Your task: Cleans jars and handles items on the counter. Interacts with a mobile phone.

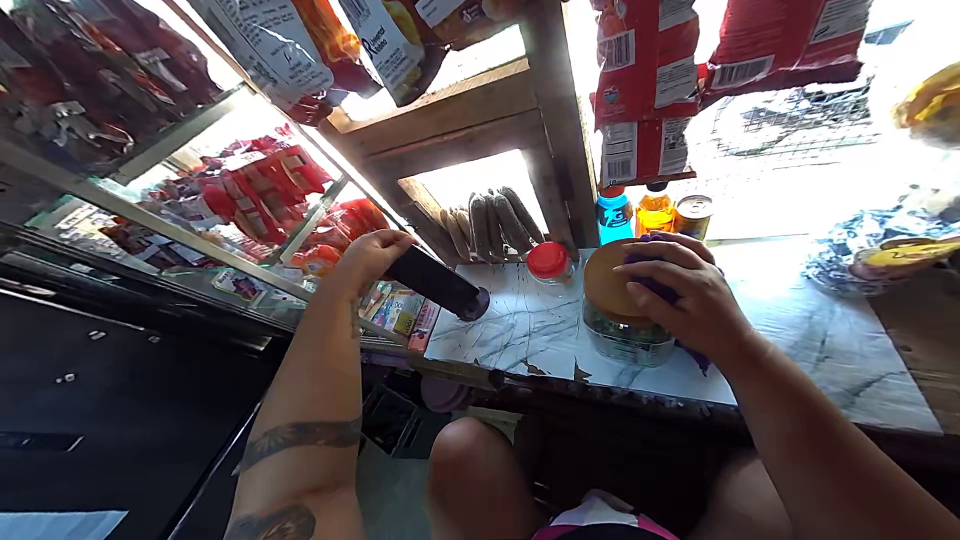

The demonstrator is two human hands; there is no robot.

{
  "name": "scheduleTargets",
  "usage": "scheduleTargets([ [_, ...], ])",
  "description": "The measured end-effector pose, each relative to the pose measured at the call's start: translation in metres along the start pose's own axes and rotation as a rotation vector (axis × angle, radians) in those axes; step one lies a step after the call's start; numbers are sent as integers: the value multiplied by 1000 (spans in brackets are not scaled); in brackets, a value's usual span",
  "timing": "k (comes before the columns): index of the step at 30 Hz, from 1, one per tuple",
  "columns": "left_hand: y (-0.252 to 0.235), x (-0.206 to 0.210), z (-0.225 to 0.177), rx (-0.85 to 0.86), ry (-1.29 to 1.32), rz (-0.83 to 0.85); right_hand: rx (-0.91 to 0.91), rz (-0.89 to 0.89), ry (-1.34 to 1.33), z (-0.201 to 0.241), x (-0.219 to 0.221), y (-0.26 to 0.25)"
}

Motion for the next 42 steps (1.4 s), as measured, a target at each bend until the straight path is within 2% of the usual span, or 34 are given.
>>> scheduleTargets([
  [3,39,-16,26,-92,260,-271,-4,2,-8,-1,1,0],
  [5,61,-8,55,-150,477,-421,-7,1,-9,-2,1,1],
  [9,85,43,106,-224,820,-526,-14,-3,-10,-2,0,1],
  [14,85,101,144,-304,1030,-614,14,-8,-2,-3,-1,3],
  [19,81,122,151,-286,1057,-657,42,-12,14,-4,0,3],
  [25,83,131,150,-291,1094,-633,35,-8,2,-5,0,3],
  [30,91,123,150,-303,916,-586,15,3,-9,-5,-1,3],
  [32,103,111,135,-253,748,-602,25,3,-11,-5,-1,2],
  [36,116,91,50,104,477,-592,77,9,-55,-11,-3,0],
  [38,112,107,-6,286,455,-474,139,27,-129,-19,-3,-2],
  [42,95,180,-93,521,533,-152,367,49,-425,-47,1,-2],
])
Point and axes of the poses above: each hand's wrist, its own y-axis away from the middle knuckle, its own x-axis out of the palm, z = x × y, the point moved 9 cm from there along -y, towards the middle knuckle, and after that the axes turned 15 degrees about x, right-handed, at the moved point
